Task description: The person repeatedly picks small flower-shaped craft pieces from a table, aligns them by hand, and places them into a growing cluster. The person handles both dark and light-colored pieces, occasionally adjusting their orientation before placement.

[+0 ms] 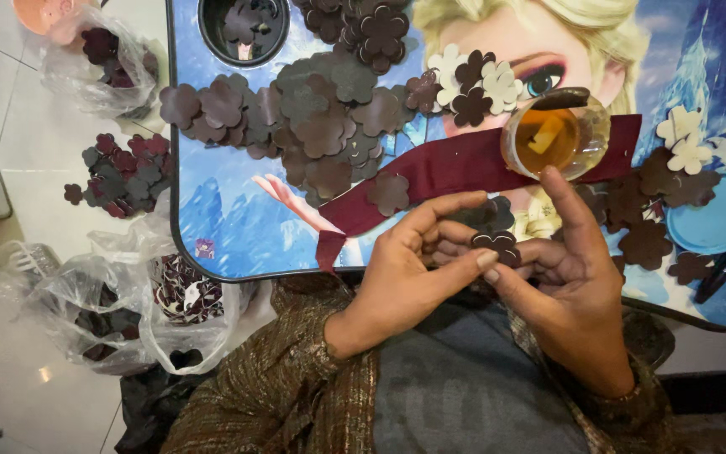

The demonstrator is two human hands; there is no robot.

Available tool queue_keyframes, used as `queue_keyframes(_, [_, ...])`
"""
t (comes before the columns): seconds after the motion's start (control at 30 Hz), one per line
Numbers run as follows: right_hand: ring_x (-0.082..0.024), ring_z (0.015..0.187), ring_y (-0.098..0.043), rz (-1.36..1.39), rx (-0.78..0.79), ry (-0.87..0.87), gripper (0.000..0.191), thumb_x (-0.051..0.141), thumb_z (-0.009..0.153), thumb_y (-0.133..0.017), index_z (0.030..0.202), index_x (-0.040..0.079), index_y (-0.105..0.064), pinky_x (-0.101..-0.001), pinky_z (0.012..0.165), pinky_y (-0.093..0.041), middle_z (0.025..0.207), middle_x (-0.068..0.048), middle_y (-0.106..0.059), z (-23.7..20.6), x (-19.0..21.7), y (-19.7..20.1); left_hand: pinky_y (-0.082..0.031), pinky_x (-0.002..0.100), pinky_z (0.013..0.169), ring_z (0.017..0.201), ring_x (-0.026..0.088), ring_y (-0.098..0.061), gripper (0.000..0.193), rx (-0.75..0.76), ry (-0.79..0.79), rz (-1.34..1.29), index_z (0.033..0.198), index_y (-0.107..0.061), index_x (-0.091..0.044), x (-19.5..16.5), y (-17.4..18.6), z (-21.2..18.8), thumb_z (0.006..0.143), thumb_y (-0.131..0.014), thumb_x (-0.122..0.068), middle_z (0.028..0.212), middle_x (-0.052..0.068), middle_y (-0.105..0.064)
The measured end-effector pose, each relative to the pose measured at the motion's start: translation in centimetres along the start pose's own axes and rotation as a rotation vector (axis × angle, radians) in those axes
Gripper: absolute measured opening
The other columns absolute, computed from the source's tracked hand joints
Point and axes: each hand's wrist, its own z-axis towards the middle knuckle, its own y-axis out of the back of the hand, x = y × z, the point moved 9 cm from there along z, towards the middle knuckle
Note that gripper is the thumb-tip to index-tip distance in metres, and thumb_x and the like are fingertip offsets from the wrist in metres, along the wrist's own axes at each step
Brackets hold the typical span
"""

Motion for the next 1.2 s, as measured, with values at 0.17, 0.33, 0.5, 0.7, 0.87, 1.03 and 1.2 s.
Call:
queue_keyframes(0.17, [-0.013,0.096,-0.068,-0.015,-0.007,0.024,0.107,-0.012,0.079,-0.073,0.167,0.004,-0.014,-0.0263,0.079,-0.057,0.151,-0.008,-0.052,-0.3,0.4,0.4,-0.056,0.021,0.084,0.092,0.006,-0.067,0.058,0.014,0.021,-0.028,0.150,-0.050,0.001,0.3,-0.2,-0.2,0.097,-0.072,-0.003,0.105,0.003,-0.072])
queue_keyframes(0.33, [-0.011,0.087,-0.058,0.108,0.042,0.082,0.114,-0.001,0.085,-0.074,0.175,0.008,-0.004,-0.0275,0.086,-0.051,0.131,-0.027,-0.066,-1.4,1.4,1.0,-0.055,0.020,0.083,0.091,0.004,-0.065,0.067,0.039,0.002,0.152,0.155,-0.047,-0.007,0.3,-0.6,-1.3,0.095,-0.073,-0.003,0.103,0.001,-0.071])
queue_keyframes(0.5, [-0.017,0.078,-0.065,0.273,-0.099,0.386,0.106,0.022,0.093,-0.073,0.173,0.008,-0.004,-0.0328,0.088,-0.057,0.132,-0.027,-0.065,-3.4,2.9,3.3,-0.053,0.020,0.084,0.095,0.006,-0.065,0.068,0.040,0.017,0.097,0.157,-0.046,-0.007,-0.3,-0.2,-1.7,0.096,-0.073,-0.003,0.106,0.001,-0.069])
queue_keyframes(0.7, [-0.019,0.083,-0.065,0.213,-0.129,0.426,0.099,0.015,0.098,-0.071,0.174,0.006,-0.007,-0.0275,0.080,-0.055,0.119,-0.030,-0.068,-3.8,-0.3,3.8,-0.057,0.023,0.086,0.097,0.009,-0.069,0.071,-0.004,-0.025,-0.142,0.156,-0.043,-0.002,-3.0,2.3,-1.6,0.092,-0.073,0.001,0.106,0.004,-0.069])
queue_keyframes(0.87, [-0.021,0.091,-0.068,-0.050,-0.179,0.527,0.095,0.000,0.093,-0.064,0.172,0.008,-0.012,-0.0275,0.078,-0.055,0.113,-0.029,-0.067,-4.4,-2.5,3.4,-0.056,0.022,0.077,0.090,0.009,-0.067,0.072,-0.154,-0.207,0.163,0.155,-0.045,-0.003,-8.8,6.1,-0.2,0.090,-0.077,0.000,0.104,0.006,-0.070])
queue_keyframes(1.03, [-0.021,0.089,-0.067,-0.114,-0.110,0.634,0.096,-0.004,0.088,-0.067,0.167,0.006,-0.013,-0.0297,0.080,-0.056,0.115,-0.028,-0.068,-5.3,-4.0,2.6,-0.061,0.022,0.070,0.088,0.009,-0.073,0.072,-0.368,-0.228,0.715,0.150,-0.049,-0.013,-14.3,9.8,2.7,0.086,-0.082,-0.011,0.104,0.003,-0.072])
queue_keyframes(1.2, [-0.023,0.092,-0.068,-0.178,-0.060,0.752,0.099,-0.004,0.083,-0.069,0.164,0.006,-0.013,-0.0251,0.071,-0.059,0.109,-0.026,-0.069,-6.3,-3.8,1.6,-0.063,0.026,0.078,0.094,0.013,-0.078,0.069,-0.294,-0.376,0.858,0.149,-0.050,-0.011,-17.2,9.6,7.0,0.088,-0.082,-0.014,0.108,0.009,-0.077])
